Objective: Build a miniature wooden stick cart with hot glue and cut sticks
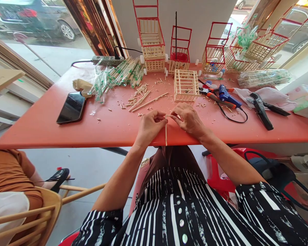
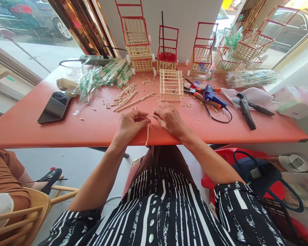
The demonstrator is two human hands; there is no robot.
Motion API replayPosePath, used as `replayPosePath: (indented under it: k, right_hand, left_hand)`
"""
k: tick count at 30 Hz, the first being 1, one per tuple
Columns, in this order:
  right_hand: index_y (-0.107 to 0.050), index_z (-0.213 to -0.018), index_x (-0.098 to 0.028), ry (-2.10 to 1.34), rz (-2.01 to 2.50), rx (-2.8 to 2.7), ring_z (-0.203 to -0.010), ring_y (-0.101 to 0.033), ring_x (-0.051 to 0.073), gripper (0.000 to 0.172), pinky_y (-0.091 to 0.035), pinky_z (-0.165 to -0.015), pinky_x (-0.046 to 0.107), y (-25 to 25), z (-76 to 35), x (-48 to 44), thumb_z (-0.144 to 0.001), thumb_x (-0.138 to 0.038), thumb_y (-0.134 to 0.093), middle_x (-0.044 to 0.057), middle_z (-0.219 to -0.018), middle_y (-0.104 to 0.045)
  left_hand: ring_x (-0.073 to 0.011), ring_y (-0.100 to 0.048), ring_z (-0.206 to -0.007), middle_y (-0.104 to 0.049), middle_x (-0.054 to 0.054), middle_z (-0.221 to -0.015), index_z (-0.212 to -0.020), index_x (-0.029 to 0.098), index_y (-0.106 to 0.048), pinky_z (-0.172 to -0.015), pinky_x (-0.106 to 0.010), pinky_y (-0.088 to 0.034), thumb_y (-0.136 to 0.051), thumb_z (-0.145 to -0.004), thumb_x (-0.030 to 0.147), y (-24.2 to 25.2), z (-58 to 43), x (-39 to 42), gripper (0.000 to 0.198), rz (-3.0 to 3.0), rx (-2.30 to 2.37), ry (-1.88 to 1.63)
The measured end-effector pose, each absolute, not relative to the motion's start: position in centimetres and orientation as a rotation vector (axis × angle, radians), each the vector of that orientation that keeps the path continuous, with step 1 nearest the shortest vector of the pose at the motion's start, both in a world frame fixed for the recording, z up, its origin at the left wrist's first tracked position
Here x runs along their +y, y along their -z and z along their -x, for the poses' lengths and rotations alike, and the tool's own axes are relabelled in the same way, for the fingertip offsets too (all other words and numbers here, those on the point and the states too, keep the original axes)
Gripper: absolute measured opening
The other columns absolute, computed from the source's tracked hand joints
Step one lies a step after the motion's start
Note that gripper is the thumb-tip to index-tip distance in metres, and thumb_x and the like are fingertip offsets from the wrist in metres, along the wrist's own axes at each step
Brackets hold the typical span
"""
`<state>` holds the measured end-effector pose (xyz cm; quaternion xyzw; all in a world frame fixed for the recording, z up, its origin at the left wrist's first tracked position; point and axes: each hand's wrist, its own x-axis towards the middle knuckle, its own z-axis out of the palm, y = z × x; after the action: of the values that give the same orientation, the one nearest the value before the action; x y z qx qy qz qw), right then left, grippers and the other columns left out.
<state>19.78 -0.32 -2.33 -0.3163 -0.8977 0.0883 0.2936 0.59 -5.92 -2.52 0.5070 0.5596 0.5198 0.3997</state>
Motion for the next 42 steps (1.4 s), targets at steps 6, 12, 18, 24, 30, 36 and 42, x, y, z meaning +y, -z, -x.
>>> replayPosePath:
  k: [6,12,18,24,30,36,42]
  right_hand:
    - [-0.067,-0.094,-0.022,-0.243,0.871,-2.406,-0.097,-0.057,0.027,0.015,-0.044,-0.091,0.04,2.32,-19.81,-0.26,-0.107,-0.027,-0.062,0.01,-0.098,-0.068]
    - [-0.068,-0.094,-0.021,-0.231,0.853,-2.402,-0.097,-0.058,0.027,0.015,-0.044,-0.091,0.04,2.39,-19.77,-0.26,-0.106,-0.026,-0.063,0.01,-0.098,-0.068]
    - [-0.069,-0.094,-0.021,-0.246,0.855,-2.412,-0.098,-0.057,0.028,0.016,-0.044,-0.091,0.04,2.4,-19.8,-0.26,-0.107,-0.027,-0.06,0.01,-0.098,-0.068]
    - [-0.068,-0.093,-0.022,-0.244,0.864,-2.415,-0.097,-0.057,0.028,0.017,-0.044,-0.092,0.04,2.35,-19.8,-0.29,-0.107,-0.028,-0.061,0.01,-0.097,-0.068]
    - [-0.068,-0.094,-0.021,-0.242,0.862,-2.418,-0.097,-0.058,0.028,0.016,-0.044,-0.091,0.04,2.37,-19.78,-0.31,-0.107,-0.026,-0.06,0.011,-0.097,-0.068]
    - [-0.069,-0.093,-0.021,-0.234,0.854,-2.432,-0.097,-0.057,0.027,0.016,-0.044,-0.091,0.04,2.39,-19.73,-0.25,-0.106,-0.025,-0.06,0.011,-0.098,-0.068]
    - [-0.069,-0.094,-0.02,-0.223,0.86,-2.442,-0.097,-0.058,0.027,0.017,-0.044,-0.091,0.04,2.38,-19.76,-0.25,-0.107,-0.025,-0.059,0.011,-0.099,-0.069]
  left_hand:
    - [-0.02,-0.077,-0.081,-0.079,-0.003,-0.081,-0.089,0.017,-0.078,-0.079,-0.031,-0.06,-0.08,-0.07,0.017,2.47,-0.54,-5.94,0.019,-1.285,1.423,-1.298]
    - [-0.0195,-0.076,-0.08,-0.079,-0.003,-0.08,-0.089,0.017,-0.079,-0.078,-0.031,-0.06,-0.08,-0.07,0.016,2.48,-0.49,-5.97,0.019,-1.29,1.417,-1.301]
    - [-0.0197,-0.076,-0.08,-0.079,-0.003,-0.08,-0.089,0.017,-0.078,-0.079,-0.031,-0.06,-0.079,-0.07,0.017,2.48,-0.48,-5.9,0.02,-1.295,1.425,-1.279]
    - [-0.0199,-0.076,-0.08,-0.079,-0.003,-0.08,-0.089,0.017,-0.079,-0.078,-0.031,-0.059,-0.079,-0.07,0.016,2.75,-0.5,-5.84,0.019,-1.298,1.42,-1.296]
    - [-0.0195,-0.076,-0.079,-0.08,-0.002,-0.079,-0.09,0.017,-0.079,-0.077,-0.03,-0.059,-0.078,-0.07,0.016,2.85,-0.55,-5.88,0.019,-1.289,1.424,-1.298]
    - [-0.0197,-0.077,-0.08,-0.079,-0.002,-0.08,-0.088,0.017,-0.078,-0.078,-0.03,-0.059,-0.077,-0.07,0.015,2.72,-0.57,-5.88,0.019,-1.286,1.431,-1.284]
    - [-0.02,-0.077,-0.079,-0.079,-0.003,-0.079,-0.088,0.016,-0.078,-0.076,-0.03,-0.059,-0.078,-0.069,0.016,2.86,-0.47,-5.79,0.019,-1.283,1.42,-1.286]
